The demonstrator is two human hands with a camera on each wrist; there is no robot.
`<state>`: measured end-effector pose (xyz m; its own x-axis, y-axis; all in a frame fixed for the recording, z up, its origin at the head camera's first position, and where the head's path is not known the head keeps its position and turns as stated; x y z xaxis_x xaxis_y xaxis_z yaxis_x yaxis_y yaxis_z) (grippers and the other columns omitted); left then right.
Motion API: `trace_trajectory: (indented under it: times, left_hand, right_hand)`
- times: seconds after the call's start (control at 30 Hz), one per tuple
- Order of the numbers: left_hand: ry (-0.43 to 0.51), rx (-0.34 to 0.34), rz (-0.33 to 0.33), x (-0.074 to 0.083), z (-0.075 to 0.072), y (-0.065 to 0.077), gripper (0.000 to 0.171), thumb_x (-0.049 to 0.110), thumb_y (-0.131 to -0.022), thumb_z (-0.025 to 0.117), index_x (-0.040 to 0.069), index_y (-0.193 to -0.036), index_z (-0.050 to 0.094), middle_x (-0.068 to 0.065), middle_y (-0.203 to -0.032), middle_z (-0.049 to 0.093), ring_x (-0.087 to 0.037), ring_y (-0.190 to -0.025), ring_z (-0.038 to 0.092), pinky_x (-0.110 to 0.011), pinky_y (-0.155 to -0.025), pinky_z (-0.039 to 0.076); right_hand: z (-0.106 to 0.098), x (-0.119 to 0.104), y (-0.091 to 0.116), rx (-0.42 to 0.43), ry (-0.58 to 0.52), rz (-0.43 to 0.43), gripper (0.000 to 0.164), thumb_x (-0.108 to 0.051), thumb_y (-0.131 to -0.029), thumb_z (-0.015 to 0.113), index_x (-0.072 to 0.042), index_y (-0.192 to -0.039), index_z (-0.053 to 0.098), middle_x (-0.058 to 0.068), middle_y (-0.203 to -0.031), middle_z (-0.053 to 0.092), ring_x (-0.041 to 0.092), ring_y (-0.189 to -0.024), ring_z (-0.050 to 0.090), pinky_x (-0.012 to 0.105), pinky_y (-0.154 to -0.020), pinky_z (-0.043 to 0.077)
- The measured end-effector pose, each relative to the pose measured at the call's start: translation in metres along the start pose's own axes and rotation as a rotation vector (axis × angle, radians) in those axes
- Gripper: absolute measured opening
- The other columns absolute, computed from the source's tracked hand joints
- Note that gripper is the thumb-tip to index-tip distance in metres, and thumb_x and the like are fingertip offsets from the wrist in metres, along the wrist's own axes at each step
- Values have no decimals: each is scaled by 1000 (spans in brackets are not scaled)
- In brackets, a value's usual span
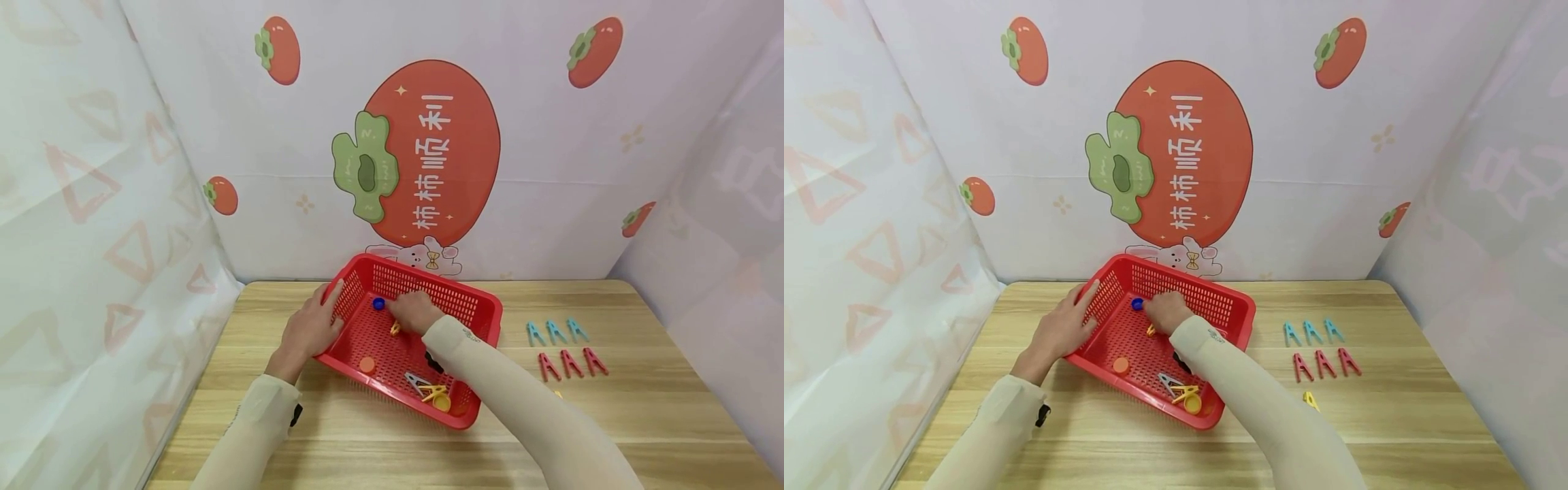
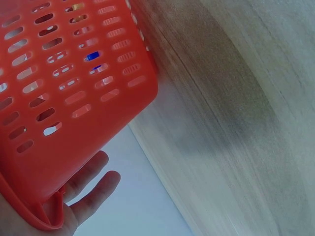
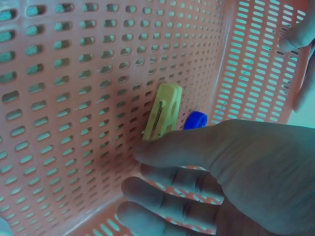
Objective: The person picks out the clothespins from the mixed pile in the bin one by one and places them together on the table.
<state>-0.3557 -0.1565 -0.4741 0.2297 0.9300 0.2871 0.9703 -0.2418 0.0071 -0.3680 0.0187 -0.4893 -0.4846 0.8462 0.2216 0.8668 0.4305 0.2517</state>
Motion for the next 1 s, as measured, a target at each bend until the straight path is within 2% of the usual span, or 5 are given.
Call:
trace_trajectory:
  times: [0.23,0.37,0.5,0.8,1.0]
  left_hand:
    - [-1,3,7,1,-1,0,84,26,-105,63,24,-177,19,-22,-175,31,-43,-135,58,-65,-103,58]
    - [-1,5,7,0,-2,0,84,25,-105,64,24,-177,19,-22,-175,31,-43,-136,58,-65,-104,58]
    - [0,4,9,0,-1,0,84,24,-105,64,24,-176,20,-22,-174,31,-43,-136,57,-66,-104,58]
    - [5,-8,0,0,1,0,85,25,-105,64,25,-177,19,-21,-175,30,-42,-135,57,-65,-105,57]
    - [4,-4,2,0,0,1,85,25,-105,64,25,-177,19,-21,-175,30,-42,-134,57,-64,-104,58]
  right_hand:
    - [5,4,1,-20,42,35,33,-26,-108,68,-19,-139,70,8,-116,74,23,-98,71,42,-89,67]
    - [6,5,0,-20,52,35,27,-26,-108,68,-17,-133,73,9,-118,73,24,-98,71,42,-89,66]
    - [7,5,0,-17,46,26,18,-26,-107,69,-17,-121,76,5,-111,77,22,-93,71,41,-87,66]
    - [0,8,5,-24,-12,10,16,-29,-105,73,-17,-114,77,2,-101,77,18,-81,63,36,-81,64]
    - [-9,16,12,-13,-92,8,22,-34,-99,80,-17,-113,78,1,-98,76,18,-82,63,36,-84,64]
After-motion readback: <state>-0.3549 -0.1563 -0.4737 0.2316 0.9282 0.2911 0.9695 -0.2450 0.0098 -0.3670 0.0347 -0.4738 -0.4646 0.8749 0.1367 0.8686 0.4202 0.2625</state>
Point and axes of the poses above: each hand's wrist, its own y-axis away from the middle knuckle, its own z-axis out of the palm, x = y × z, the point moved 9 cm from there along -y, towards the middle knuckle
